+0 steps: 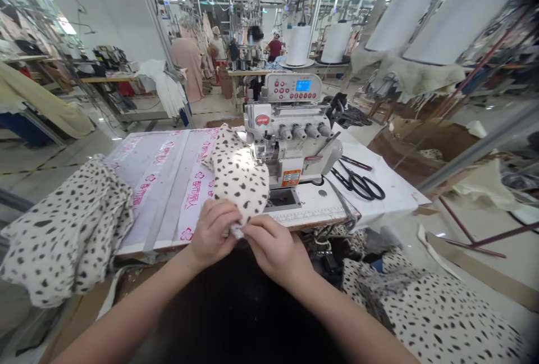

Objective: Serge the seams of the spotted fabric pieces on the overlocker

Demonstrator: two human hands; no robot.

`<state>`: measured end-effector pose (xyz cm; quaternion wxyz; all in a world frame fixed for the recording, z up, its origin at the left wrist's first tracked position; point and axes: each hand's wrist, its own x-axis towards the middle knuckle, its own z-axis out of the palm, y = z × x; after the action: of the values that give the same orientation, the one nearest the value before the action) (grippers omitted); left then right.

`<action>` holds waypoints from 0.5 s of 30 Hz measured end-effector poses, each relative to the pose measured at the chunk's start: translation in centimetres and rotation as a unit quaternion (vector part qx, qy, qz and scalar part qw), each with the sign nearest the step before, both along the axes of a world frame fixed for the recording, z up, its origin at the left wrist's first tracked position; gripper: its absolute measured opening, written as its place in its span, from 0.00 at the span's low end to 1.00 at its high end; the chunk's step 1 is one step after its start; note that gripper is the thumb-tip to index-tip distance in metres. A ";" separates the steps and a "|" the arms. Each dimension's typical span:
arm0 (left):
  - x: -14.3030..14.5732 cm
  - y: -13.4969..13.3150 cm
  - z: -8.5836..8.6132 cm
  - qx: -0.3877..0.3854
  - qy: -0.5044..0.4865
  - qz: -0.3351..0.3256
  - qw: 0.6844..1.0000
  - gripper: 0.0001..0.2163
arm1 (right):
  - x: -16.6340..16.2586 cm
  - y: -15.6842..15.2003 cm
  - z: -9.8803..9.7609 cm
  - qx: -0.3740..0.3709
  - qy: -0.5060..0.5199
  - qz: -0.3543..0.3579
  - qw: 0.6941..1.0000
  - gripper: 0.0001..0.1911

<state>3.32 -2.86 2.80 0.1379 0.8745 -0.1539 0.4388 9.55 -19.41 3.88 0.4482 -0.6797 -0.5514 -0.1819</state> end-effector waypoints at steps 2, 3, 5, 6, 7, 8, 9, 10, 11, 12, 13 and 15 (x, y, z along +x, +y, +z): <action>1.6 1.2 0.5 0.040 0.028 0.019 0.999 0.14 | 0.0 0.2 0.2 0.011 0.013 0.018 1.000 0.09; 2.4 1.8 0.9 0.065 0.046 0.029 0.996 0.14 | 0.0 0.3 0.2 0.015 0.020 0.029 0.999 0.09; 3.4 3.0 1.8 0.126 0.084 0.043 0.988 0.13 | 0.1 0.5 0.0 0.015 0.037 0.051 0.998 0.10; 3.6 3.4 2.2 0.160 0.101 0.045 0.981 0.14 | 0.1 0.6 -0.2 0.010 0.045 0.060 0.997 0.09; 3.6 3.8 2.5 0.192 0.117 0.045 0.973 0.15 | 0.2 0.6 -0.6 0.006 0.051 0.068 0.996 0.09; 3.5 4.0 2.8 0.220 0.131 0.047 0.966 0.15 | 0.3 0.6 -0.9 0.001 0.057 0.074 0.996 0.09; 3.4 4.0 2.9 0.241 0.143 0.052 0.959 0.16 | 0.4 0.6 -1.2 -0.005 0.061 0.078 0.995 0.08; 3.2 4.0 3.0 0.256 0.151 0.060 0.953 0.17 | 0.5 0.6 -1.5 -0.010 0.065 0.081 0.995 0.08; 3.0 3.8 3.0 0.265 0.158 0.072 0.949 0.17 | 0.7 0.5 -1.7 -0.013 0.070 0.082 0.994 0.09; 2.9 3.6 3.0 0.269 0.163 0.085 0.945 0.18 | 1.0 0.4 -1.8 -0.014 0.077 0.081 0.994 0.09; 3.0 3.3 3.0 0.272 0.166 0.099 0.943 0.19 | 1.3 0.3 -1.8 -0.019 0.087 0.079 0.993 0.09; 3.4 2.8 3.2 0.270 0.178 0.126 0.938 0.21 | 2.3 0.1 -1.6 -0.039 0.113 0.072 0.990 0.08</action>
<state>6.71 -0.06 5.98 -0.1343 0.9550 -0.1283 0.2314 11.81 -19.32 2.32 0.4928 -0.6714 -0.5514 -0.0489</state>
